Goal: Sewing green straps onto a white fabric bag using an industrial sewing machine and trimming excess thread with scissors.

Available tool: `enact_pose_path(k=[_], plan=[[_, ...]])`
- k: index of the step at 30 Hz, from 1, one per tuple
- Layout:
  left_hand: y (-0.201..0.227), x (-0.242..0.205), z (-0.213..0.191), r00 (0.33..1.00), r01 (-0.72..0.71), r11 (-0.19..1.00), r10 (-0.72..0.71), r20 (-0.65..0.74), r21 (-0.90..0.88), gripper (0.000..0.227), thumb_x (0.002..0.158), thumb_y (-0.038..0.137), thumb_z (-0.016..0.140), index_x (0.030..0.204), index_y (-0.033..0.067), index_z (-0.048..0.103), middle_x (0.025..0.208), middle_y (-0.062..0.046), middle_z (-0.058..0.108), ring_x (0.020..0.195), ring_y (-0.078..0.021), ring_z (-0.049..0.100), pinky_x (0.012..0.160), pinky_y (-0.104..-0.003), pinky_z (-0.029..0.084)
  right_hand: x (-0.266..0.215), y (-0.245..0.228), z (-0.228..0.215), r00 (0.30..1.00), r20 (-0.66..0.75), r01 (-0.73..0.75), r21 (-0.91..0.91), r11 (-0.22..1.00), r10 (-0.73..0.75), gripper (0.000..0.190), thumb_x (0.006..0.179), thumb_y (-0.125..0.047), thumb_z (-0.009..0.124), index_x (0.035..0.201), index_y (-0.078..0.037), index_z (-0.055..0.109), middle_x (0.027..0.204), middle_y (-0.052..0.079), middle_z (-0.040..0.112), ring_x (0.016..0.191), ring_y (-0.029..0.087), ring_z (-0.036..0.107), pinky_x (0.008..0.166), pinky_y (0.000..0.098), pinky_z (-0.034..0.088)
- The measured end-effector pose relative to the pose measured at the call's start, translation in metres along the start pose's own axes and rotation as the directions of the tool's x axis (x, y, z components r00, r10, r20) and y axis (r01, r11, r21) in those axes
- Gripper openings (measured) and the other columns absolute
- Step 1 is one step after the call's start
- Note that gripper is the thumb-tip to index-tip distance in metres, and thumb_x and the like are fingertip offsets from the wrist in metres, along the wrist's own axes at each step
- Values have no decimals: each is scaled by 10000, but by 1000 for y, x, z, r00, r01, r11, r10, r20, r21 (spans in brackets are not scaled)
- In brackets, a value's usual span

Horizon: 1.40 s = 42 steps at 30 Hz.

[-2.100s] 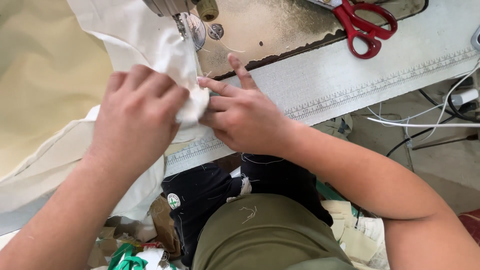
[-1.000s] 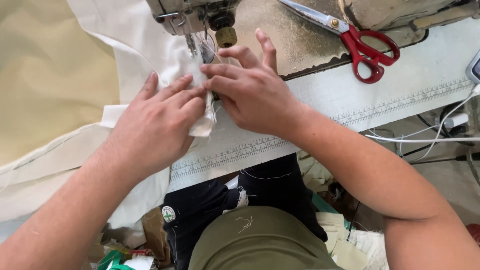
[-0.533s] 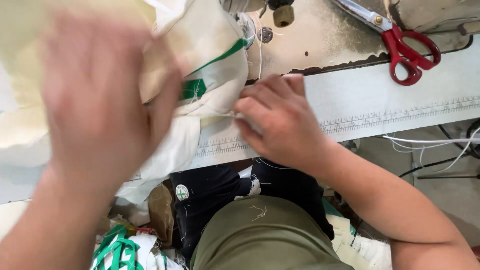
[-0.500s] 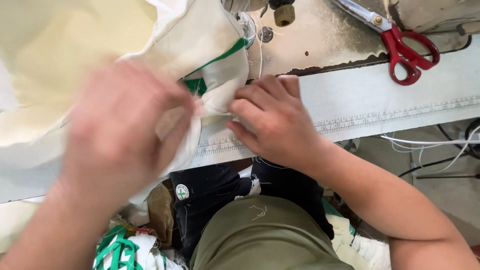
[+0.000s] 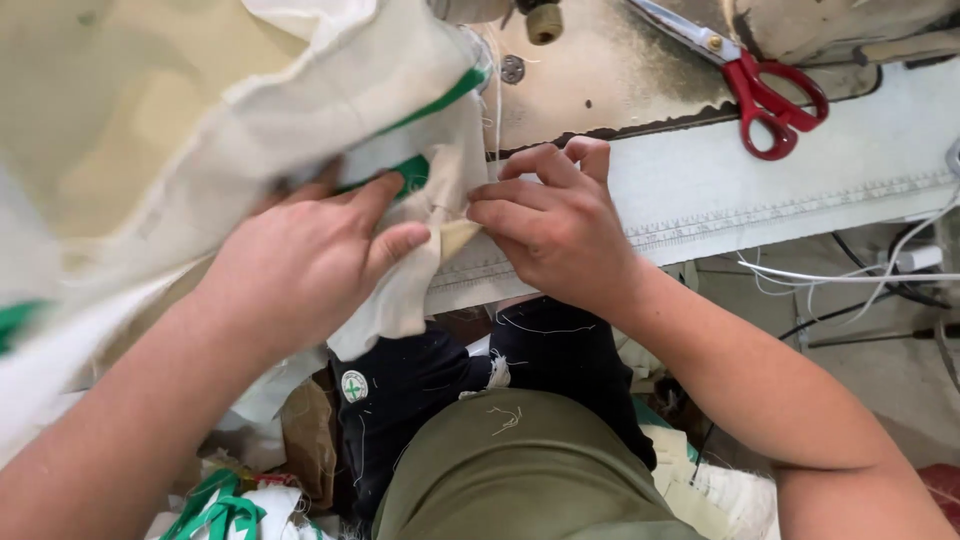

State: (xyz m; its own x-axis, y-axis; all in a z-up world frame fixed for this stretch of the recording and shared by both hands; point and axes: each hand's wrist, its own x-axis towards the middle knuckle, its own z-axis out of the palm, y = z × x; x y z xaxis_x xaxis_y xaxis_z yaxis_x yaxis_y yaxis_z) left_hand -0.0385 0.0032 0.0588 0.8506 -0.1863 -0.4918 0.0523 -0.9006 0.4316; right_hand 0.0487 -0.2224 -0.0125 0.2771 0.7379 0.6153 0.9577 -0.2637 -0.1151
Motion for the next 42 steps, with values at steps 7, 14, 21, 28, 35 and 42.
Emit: enact_pose_path(k=[7,14,21,28,35,42], plan=[[-46,44,-29,752,646,573,-593,-289,504,755,918,814,334,1526,400,506,1715,-100,455,1592,-409,352,1193,-595,257,-2,-9,2,997,74,-32,4,999,32,76,982,-175,836,917,-157,803,999,-61,829,1061,252,638,931,461,284],[-12,33,25,984,128,813,-33,-175,567,637,1086,521,368,1605,157,435,1614,-116,498,1052,-332,784,691,-492,690,-12,-18,-2,999,25,-46,-76,996,48,43,1006,-154,827,977,-149,795,1141,-26,832,1018,218,668,936,438,283],[-33,27,28,893,-106,723,371,-254,683,170,851,168,674,1010,172,732,1063,-17,673,893,-248,681,668,-410,554,-12,8,10,981,178,45,153,987,-72,207,1050,-79,680,849,-89,632,973,67,698,1288,319,712,1227,665,159],[-48,20,16,702,-404,673,662,-262,619,223,993,321,610,881,159,714,1138,-57,609,1240,-361,519,1026,-496,437,-3,7,4,964,261,-39,321,946,-49,148,1042,-98,660,904,-42,656,1226,143,705,1379,297,592,1164,849,245],[-42,28,12,707,-339,592,673,-217,732,355,966,383,582,729,187,760,815,12,687,1125,-309,621,969,-536,476,-4,-6,10,986,143,87,32,996,-91,147,1030,-56,636,886,-68,612,1034,81,754,1217,313,736,1212,702,267],[-31,23,12,904,-252,734,411,-117,630,634,1111,640,400,949,126,735,965,-57,719,1070,-352,693,759,-453,625,-11,-17,8,984,176,26,-31,999,-20,106,1018,-55,596,921,-83,627,1195,108,738,1282,294,683,1105,693,378]])
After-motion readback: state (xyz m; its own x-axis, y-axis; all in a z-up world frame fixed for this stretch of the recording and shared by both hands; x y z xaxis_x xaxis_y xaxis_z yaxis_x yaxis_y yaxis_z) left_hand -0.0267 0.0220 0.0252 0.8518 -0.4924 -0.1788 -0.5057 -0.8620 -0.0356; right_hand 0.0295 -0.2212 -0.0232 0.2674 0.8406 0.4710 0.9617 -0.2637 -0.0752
